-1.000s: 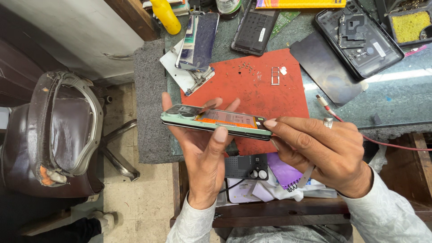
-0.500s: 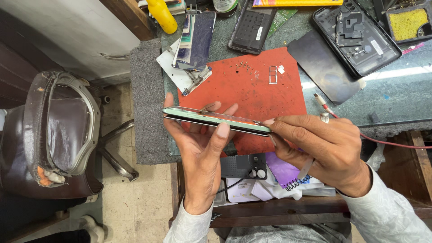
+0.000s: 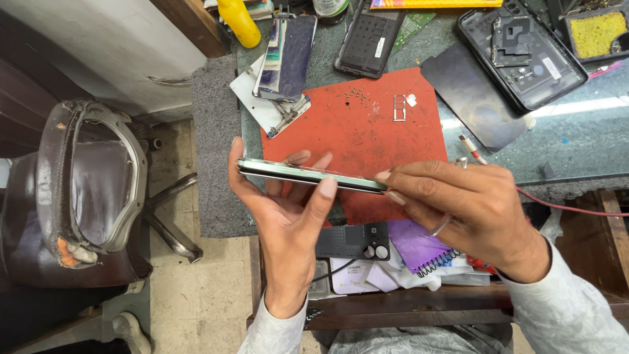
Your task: The person uses a metal spudger to pry and separate the back cover from a smartphone chassis, then applies adhesive tape along the edges of a second phone's screen. The person handles multiple disassembled phones and tools on a cluttered workbench.
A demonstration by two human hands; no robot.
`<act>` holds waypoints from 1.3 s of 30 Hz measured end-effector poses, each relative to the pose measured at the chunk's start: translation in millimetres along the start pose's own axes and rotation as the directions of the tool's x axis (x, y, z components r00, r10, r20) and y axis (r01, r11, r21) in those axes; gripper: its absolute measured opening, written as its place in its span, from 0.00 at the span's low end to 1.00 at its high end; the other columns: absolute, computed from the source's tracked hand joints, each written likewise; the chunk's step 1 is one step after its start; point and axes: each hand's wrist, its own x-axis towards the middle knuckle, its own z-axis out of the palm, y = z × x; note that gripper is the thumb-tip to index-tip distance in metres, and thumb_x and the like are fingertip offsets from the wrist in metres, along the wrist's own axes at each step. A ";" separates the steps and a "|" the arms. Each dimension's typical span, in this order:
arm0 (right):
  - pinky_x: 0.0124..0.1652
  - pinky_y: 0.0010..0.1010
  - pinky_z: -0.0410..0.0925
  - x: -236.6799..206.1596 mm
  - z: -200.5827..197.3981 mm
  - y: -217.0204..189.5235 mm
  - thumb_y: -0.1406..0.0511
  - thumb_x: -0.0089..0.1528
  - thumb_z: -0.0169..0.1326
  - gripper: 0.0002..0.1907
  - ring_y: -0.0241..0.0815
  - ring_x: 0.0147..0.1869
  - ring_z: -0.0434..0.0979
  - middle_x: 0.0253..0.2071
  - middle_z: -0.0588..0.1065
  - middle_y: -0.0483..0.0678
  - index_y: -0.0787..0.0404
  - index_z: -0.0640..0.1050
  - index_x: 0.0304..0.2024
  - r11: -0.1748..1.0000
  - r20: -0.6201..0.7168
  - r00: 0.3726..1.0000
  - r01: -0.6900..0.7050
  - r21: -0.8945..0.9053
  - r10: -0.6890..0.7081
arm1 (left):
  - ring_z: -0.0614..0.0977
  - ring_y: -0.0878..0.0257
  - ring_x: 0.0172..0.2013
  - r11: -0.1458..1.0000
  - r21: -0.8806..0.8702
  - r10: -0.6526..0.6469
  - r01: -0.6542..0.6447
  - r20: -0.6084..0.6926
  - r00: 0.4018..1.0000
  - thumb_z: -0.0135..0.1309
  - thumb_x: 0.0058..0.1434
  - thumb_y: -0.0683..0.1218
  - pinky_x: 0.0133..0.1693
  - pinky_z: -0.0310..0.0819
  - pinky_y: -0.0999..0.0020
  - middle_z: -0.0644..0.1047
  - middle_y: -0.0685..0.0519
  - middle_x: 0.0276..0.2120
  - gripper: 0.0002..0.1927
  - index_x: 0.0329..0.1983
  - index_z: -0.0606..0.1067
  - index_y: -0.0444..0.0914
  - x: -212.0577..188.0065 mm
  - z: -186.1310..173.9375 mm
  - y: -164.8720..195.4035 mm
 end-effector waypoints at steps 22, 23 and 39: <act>0.23 0.32 0.66 -2.4 -10.5 -12.0 0.67 0.54 0.64 0.20 0.37 0.23 0.72 0.35 0.76 0.44 0.64 0.81 0.50 0.964 0.141 0.987 0.104 -0.244 -0.071 | 0.75 0.48 0.66 0.948 0.281 0.142 -0.148 0.043 0.989 0.58 0.67 0.39 0.64 0.79 0.53 0.65 0.39 0.64 0.52 0.79 0.34 0.46 -18.0 22.6 1.9; 0.23 0.32 0.65 -2.1 -10.1 -12.7 0.67 0.54 0.64 0.20 0.37 0.22 0.71 0.34 0.76 0.44 0.65 0.81 0.49 0.959 0.145 0.986 0.114 -0.260 -0.078 | 0.75 0.48 0.66 0.951 0.272 0.144 -0.150 0.042 0.989 0.57 0.67 0.38 0.64 0.79 0.53 0.65 0.39 0.64 0.51 0.79 0.34 0.46 -18.0 22.3 2.2; 0.30 0.33 0.71 15.6 -11.2 -35.6 0.67 0.54 0.65 0.23 0.40 0.33 0.80 0.45 0.78 0.45 0.60 0.81 0.53 0.987 0.064 0.998 0.037 -0.158 -0.027 | 0.73 0.49 0.67 0.943 0.273 0.186 -0.193 0.051 0.981 0.58 0.65 0.37 0.63 0.80 0.55 0.64 0.39 0.66 0.51 0.78 0.36 0.44 -21.6 22.2 2.2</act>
